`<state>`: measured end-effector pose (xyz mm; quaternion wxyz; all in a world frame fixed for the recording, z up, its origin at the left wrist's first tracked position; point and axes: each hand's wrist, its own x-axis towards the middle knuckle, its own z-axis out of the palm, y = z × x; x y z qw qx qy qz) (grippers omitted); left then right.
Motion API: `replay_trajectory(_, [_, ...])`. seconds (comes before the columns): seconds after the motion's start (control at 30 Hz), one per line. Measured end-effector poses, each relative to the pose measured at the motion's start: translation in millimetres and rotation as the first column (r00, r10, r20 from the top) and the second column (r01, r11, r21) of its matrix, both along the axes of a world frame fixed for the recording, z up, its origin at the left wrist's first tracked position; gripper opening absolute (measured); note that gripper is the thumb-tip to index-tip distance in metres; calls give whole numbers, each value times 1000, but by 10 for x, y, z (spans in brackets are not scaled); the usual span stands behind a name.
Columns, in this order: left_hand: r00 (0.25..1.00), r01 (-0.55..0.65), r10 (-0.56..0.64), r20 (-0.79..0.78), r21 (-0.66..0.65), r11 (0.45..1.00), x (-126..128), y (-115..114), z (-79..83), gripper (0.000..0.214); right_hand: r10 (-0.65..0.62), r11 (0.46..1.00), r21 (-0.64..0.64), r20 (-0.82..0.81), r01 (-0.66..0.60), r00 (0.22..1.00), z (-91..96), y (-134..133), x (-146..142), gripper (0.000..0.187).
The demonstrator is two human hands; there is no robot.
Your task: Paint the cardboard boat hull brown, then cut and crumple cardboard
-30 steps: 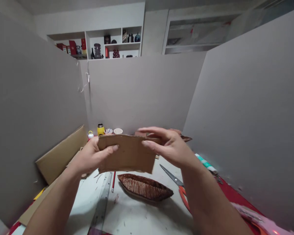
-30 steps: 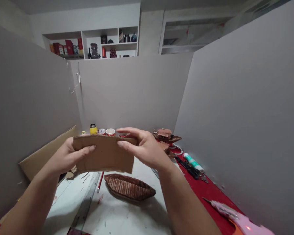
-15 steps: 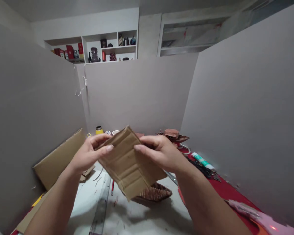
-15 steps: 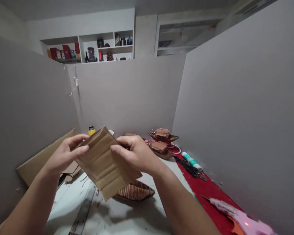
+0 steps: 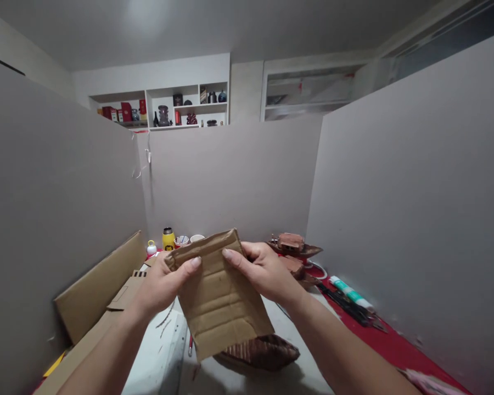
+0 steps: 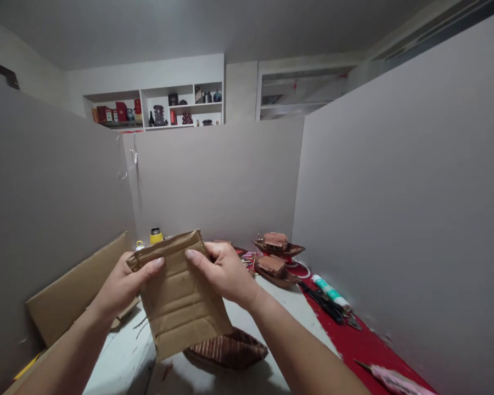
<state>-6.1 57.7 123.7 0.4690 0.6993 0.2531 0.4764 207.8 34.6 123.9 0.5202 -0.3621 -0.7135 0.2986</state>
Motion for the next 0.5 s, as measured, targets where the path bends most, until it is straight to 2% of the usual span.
replay_trajectory(0.1, [996,-51,56,-62,84,995,-8,9,-16,35,-86,994,64,10,85,996,-44,-22,-52,48])
replay_trajectory(0.2, [978,-157,181,-108,201,967,31,-36,-43,31,-166,978,135,22,162,986,-78,-21,-93,43])
replay_trajectory(0.3, [928,-297,360,-101,385,874,92,-92,-75,29,-231,955,196,10,224,973,-106,-21,-112,40])
replay_trajectory(0.37, [907,-345,414,-69,441,829,110,-114,-87,28,-249,946,213,-7,245,968,-109,-35,-106,40])
replay_trajectory(0.4, [917,-337,395,-60,414,845,107,-122,-86,27,-243,948,207,-12,240,970,-103,-47,-96,40])
replay_trajectory(0.43, [937,-300,343,-62,356,885,96,-129,-79,27,-224,956,190,-12,222,974,-91,-59,-80,41])
replay_trajectory(0.5, [981,-153,173,-88,201,968,58,-142,-52,29,-163,977,137,-5,162,987,-51,-83,-36,45])
